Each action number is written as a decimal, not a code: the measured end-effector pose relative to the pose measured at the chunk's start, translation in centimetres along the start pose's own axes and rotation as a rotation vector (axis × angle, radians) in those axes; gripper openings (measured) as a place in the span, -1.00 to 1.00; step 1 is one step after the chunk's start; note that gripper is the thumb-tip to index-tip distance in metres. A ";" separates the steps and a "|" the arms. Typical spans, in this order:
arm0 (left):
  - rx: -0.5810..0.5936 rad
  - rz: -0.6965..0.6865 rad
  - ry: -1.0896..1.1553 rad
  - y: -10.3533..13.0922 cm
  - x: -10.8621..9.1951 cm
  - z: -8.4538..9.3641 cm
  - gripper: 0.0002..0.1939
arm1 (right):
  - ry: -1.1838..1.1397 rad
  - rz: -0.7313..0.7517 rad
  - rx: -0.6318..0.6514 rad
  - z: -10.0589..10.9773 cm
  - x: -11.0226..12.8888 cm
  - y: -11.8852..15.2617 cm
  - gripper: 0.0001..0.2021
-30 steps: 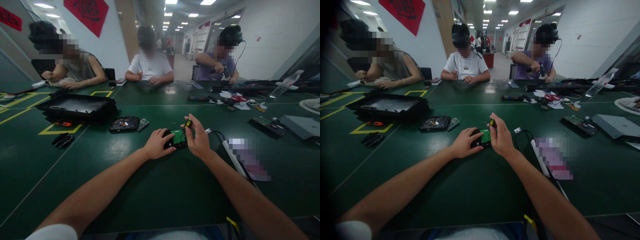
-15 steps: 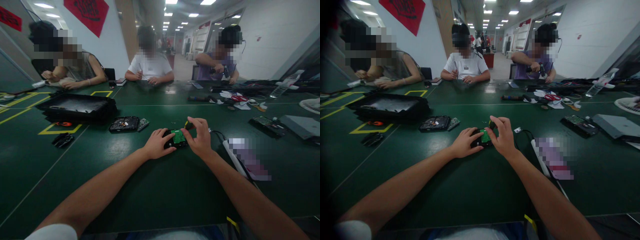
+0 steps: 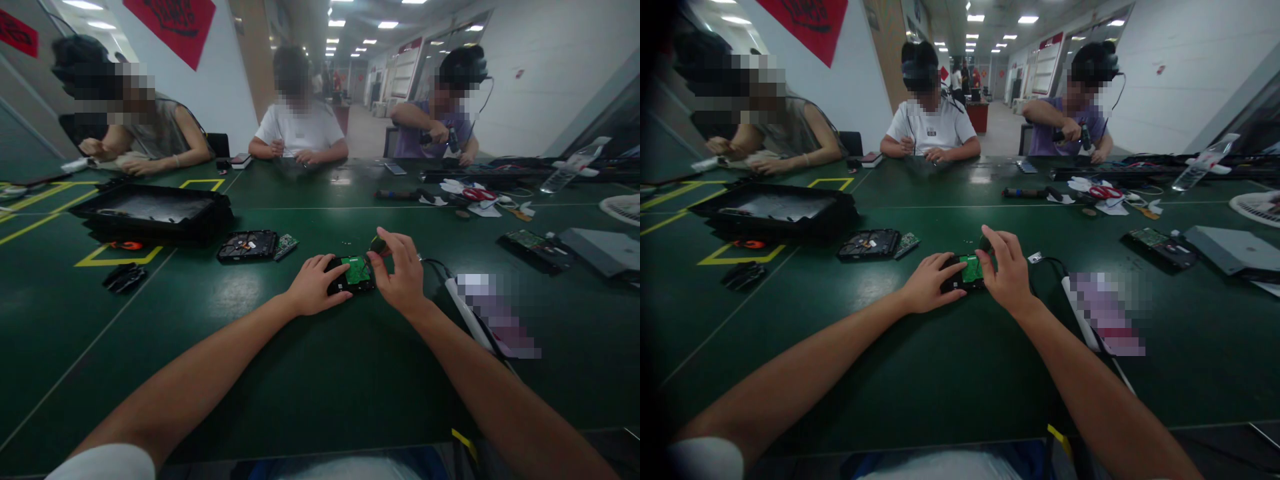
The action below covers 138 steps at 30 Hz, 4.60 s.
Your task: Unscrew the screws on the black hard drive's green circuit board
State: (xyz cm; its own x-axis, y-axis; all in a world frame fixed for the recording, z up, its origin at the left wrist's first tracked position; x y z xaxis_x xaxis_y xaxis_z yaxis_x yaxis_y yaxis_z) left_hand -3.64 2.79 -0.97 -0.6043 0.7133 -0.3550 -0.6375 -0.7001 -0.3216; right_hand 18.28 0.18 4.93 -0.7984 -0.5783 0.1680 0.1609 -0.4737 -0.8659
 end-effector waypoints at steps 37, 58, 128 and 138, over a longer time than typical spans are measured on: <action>0.013 0.011 0.006 -0.1 -0.1 0.1 -0.23 | -0.050 -0.030 0.049 -0.6 -0.3 0.4 -0.36; 0.010 0.012 0.005 0.0 -0.3 0.4 -0.23 | -0.013 -0.003 -0.017 -0.2 0.1 0.2 -0.39; 0.007 0.013 -0.007 -0.1 -0.2 0.2 -0.22 | -0.086 -0.023 0.015 -0.4 -0.1 0.4 -0.35; 0.008 0.018 -0.014 0.0 -0.1 0.1 -0.22 | -0.056 -0.016 0.010 -0.2 -0.1 0.3 -0.35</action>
State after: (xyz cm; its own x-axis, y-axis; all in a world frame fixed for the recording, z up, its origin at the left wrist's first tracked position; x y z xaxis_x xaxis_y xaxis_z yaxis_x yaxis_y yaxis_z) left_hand -3.58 2.70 -0.82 -0.6219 0.7012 -0.3485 -0.6304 -0.7124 -0.3085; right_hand 18.24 0.25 4.57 -0.7673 -0.6066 0.2081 0.1542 -0.4895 -0.8583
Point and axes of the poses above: each hand's wrist, its own y-axis away from the middle knuckle, its own z-axis out of the back of the hand, x = y × z, the point moved 3 cm from there along -y, towards the middle knuckle, and after that the axes turned 9 degrees about y, right-handed, at the moved point
